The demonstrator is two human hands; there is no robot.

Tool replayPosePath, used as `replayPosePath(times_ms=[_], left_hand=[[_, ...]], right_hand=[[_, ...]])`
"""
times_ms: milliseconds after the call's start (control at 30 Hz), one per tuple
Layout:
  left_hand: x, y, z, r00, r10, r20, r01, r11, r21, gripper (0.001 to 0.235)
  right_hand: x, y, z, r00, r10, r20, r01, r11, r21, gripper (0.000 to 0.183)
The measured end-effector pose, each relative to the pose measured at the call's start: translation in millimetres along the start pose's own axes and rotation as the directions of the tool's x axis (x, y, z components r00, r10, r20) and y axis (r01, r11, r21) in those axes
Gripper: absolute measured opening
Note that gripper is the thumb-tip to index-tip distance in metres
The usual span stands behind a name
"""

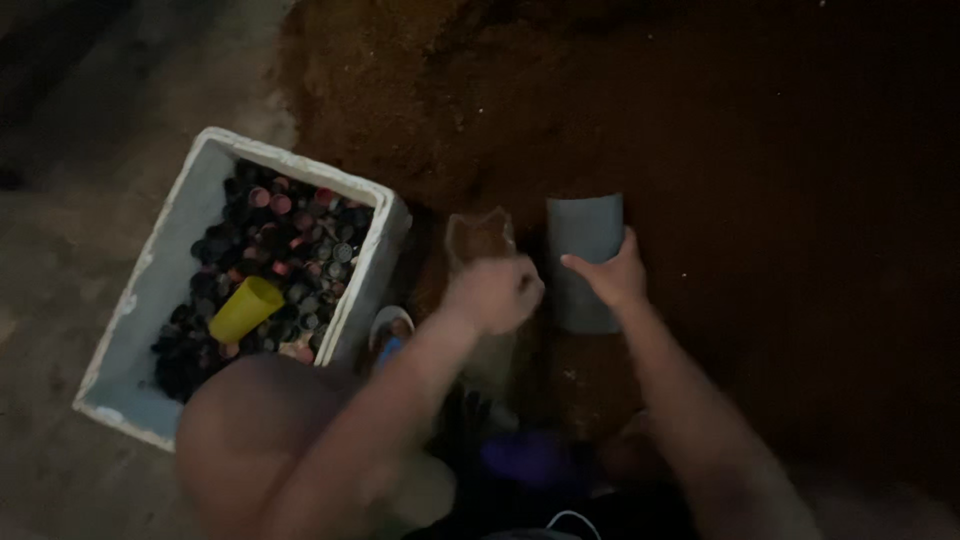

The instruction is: The person scoops soil from a large pile into a cylindrical metal mold, then pours the soil into a clear plastic bag. They repeat this process multiple times, filling several bags with soil.

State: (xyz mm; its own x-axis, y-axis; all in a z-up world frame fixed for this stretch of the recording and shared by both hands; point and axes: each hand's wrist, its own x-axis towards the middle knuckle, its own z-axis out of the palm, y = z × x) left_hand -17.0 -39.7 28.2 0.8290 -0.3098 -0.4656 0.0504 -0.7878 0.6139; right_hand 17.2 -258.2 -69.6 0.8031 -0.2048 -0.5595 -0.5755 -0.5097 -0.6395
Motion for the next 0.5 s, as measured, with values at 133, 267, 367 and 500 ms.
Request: replayPosePath(times_ms=[133, 267, 367, 500], left_hand=[[15, -37, -27, 0.96, 0.077, -0.271, -0.017, 0.976, 0.218, 0.027], [30, -57, -20, 0.963, -0.139, -0.229, 0.209, 0.926, 0.315, 0.04], [7, -29, -42, 0.959, -0.277, -0.067, 0.285, 0.929, 0.237, 0.074], [21, -51, -39, 0.961, -0.277, -0.019, 0.274, 0.935, 0.225, 0.119]], right_hand=[[-19, -29, -35, 0.994, -0.106, 0.038, 0.11, 0.984, -0.139, 0.131], [-36, -57, -63, 0.955, -0.249, 0.161, 0.283, 0.926, -0.248, 0.124], [-56, -79, -84, 0.928, -0.314, 0.202, 0.363, 0.883, -0.297, 0.122], [-73, -109, -92, 0.843, -0.441, 0.308, 0.537, 0.732, -0.419, 0.124]])
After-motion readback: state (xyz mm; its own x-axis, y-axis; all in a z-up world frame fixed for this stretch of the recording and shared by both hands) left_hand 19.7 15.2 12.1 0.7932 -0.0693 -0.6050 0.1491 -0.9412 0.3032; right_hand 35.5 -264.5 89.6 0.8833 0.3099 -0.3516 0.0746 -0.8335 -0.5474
